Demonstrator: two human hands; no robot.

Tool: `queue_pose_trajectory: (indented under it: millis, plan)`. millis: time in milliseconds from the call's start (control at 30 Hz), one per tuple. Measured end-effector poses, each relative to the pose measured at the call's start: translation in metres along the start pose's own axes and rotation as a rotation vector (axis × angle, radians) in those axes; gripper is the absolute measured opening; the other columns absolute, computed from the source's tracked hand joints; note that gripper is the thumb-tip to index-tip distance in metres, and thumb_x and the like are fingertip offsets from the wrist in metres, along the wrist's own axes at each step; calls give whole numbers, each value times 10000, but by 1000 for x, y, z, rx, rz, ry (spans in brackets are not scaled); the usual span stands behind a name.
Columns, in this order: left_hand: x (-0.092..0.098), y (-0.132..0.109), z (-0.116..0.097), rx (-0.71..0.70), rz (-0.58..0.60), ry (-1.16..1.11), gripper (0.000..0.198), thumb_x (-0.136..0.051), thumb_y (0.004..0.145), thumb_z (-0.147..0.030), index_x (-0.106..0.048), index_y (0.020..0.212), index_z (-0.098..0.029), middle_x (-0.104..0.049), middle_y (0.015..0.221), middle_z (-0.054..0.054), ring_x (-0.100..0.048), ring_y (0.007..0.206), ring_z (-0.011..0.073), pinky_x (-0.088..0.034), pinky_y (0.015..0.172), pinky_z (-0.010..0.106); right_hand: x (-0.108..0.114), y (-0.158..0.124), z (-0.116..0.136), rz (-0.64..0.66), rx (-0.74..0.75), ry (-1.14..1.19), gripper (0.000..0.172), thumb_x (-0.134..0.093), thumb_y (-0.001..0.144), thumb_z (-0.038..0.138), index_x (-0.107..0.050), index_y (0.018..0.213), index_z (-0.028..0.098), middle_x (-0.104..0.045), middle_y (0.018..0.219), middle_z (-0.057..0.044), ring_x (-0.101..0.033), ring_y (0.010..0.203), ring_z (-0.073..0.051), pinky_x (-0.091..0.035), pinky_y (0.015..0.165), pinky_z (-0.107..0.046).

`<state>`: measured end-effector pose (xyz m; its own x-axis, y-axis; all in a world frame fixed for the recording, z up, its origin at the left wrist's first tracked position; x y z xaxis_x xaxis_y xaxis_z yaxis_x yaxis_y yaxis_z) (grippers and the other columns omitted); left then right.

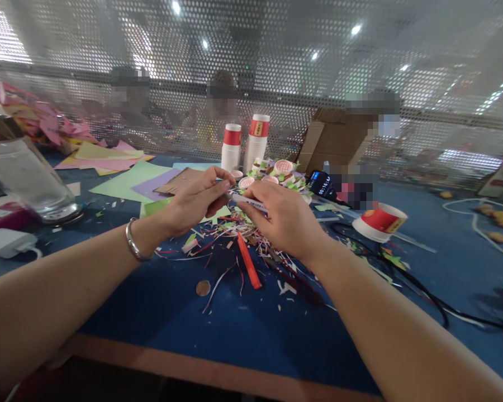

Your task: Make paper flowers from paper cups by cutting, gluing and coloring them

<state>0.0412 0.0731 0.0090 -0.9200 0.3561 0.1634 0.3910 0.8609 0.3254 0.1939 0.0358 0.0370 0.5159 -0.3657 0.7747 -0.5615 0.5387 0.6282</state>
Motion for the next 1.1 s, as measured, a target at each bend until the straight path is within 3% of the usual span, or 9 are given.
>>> queue_pose_trajectory:
  millis: [133, 367, 533, 667, 833, 967, 1100]
  plan:
    - [5, -2, -6, -177, -30, 226, 82, -410, 1022, -264, -481, 1027, -224, -498, 816, 1, -479, 695, 110, -438, 628, 254, -1, 0, 5, 12, 11, 76, 186, -591, 998, 326, -638, 899, 175, -644, 771, -24, -606, 706, -158, -440, 660, -298]
    - [3, -11, -14, -352, -103, 416, 165, -384, 1022, -228, -448, 1173, -240, -454, 686, -38, -464, 610, 134, -401, 616, 311, 3, 0, 12, -31, -19, 169, 168, -609, 991, 299, -638, 880, 175, -649, 759, -8, -588, 692, -135, -442, 653, -282]
    - [-4, -17, -22, -455, -205, 455, 142, -369, 1030, -206, -414, 1162, -233, -563, 898, 5, -478, 614, 104, -433, 645, 305, 6, 0, 13, -34, -45, 201, 178, -605, 990, 322, -621, 869, 192, -655, 772, -20, -583, 692, -150, -451, 640, -299]
    - [-5, -21, -28, -615, -235, 458, 143, -372, 1041, -205, -390, 1175, -250, -555, 1089, 41, -512, 661, 92, -460, 654, 291, 11, 0, 16, -51, -36, 185, 145, -608, 986, 286, -608, 867, 204, -641, 773, -11, -585, 696, -145, -461, 657, -296]
    - [-6, -23, -30, -761, -162, 498, 185, -369, 1061, -210, -377, 1239, -258, -511, 984, 20, -489, 640, 94, -454, 631, 286, 14, 0, 16, -55, -38, 162, 152, -609, 982, 291, -611, 859, 201, -615, 761, -15, -580, 689, -149, -457, 639, -305]
    - [-8, -22, -29, -762, -79, 456, 184, -360, 1068, -227, -369, 1248, -264, -493, 938, 11, -499, 660, 107, -471, 645, 285, 12, -1, 14, -52, -32, 138, 157, -614, 977, 295, -607, 845, 211, -631, 761, -18, -589, 688, -156, -457, 638, -310]
    - [-11, -23, -29, -750, -69, 425, 155, -367, 1064, -216, -379, 1214, -254, -490, 916, 4, -476, 650, 104, -478, 678, 285, 10, 0, 13, -43, -41, 161, 177, -609, 978, 304, -601, 825, 214, -622, 727, -5, -573, 657, -147, -450, 617, -300]
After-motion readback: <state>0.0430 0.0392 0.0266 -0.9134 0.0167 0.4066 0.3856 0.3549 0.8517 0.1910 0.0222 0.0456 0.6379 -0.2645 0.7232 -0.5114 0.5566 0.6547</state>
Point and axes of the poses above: each hand's wrist, its own y-axis towards the middle knuckle, its own x-axis out of the back of the hand, z = x × y, the point moved 5 cm from there along y, towards the middle knuckle
